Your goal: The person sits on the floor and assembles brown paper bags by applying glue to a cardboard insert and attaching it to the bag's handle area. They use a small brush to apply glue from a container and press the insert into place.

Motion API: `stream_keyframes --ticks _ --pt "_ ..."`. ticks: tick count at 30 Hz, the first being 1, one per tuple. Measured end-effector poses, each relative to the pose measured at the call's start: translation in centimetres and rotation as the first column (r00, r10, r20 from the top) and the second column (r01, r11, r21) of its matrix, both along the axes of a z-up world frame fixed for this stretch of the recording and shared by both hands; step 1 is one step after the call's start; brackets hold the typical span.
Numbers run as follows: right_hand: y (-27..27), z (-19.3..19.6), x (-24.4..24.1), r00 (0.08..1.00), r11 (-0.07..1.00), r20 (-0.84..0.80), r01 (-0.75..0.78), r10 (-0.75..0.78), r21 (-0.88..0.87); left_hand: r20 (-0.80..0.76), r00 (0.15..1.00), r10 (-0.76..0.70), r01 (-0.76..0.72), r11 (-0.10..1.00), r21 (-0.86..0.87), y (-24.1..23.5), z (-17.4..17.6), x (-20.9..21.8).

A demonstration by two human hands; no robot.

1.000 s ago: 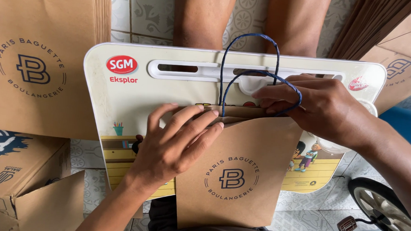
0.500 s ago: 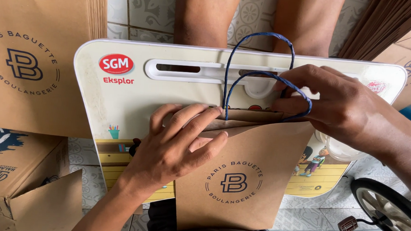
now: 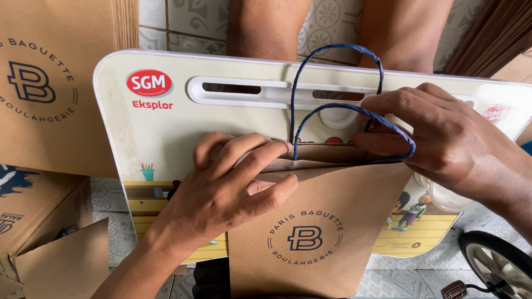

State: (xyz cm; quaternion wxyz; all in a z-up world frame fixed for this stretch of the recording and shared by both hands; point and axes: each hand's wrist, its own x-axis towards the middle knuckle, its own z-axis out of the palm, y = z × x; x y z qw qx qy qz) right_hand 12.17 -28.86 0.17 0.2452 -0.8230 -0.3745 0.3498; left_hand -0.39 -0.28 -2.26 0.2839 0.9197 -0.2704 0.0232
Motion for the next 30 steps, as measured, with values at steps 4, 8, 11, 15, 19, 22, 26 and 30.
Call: stream_keyframes --ticks 4,8,11,15,19,22,26,30 --pt "-0.1 -0.2 -0.2 0.995 0.997 -0.065 0.071 -0.073 -0.044 0.008 1.0 -0.007 0.007 1.0 0.0 0.1 -0.1 0.0" --pt "-0.1 -0.1 -0.3 0.982 0.982 -0.095 0.149 -0.16 -0.119 0.011 1.0 -0.024 0.024 1.0 0.015 0.2 0.0 0.1" --pt "0.0 0.2 -0.2 0.954 0.952 -0.163 0.216 -0.254 -0.216 0.016 1.0 -0.027 0.027 1.0 0.009 0.2 0.0 0.2" --pt "1.0 0.6 -0.5 0.954 0.957 -0.12 0.259 -0.275 -0.133 0.008 1.0 -0.027 0.027 1.0 0.01 0.2 -0.1 0.1" --pt "0.6 0.2 -0.8 0.951 0.947 -0.078 0.284 -0.298 -0.152 0.016 1.0 -0.026 0.026 1.0 0.013 0.1 -0.2 0.0" --pt "0.9 0.5 -0.5 0.92 0.924 -0.17 0.314 -0.353 -0.217 0.055 0.998 -0.004 0.001 0.999 0.04 0.0 -0.1 -0.3" --pt "0.7 0.4 -0.8 0.918 0.919 -0.153 0.331 -0.366 -0.213 0.11 0.993 0.034 -0.045 0.994 0.097 -0.1 -0.1 -0.7" --pt "-0.6 -0.3 -0.8 0.984 0.967 0.166 0.017 -0.061 0.255 0.103 0.994 0.033 -0.045 0.991 0.123 -0.2 -0.1 -0.8"
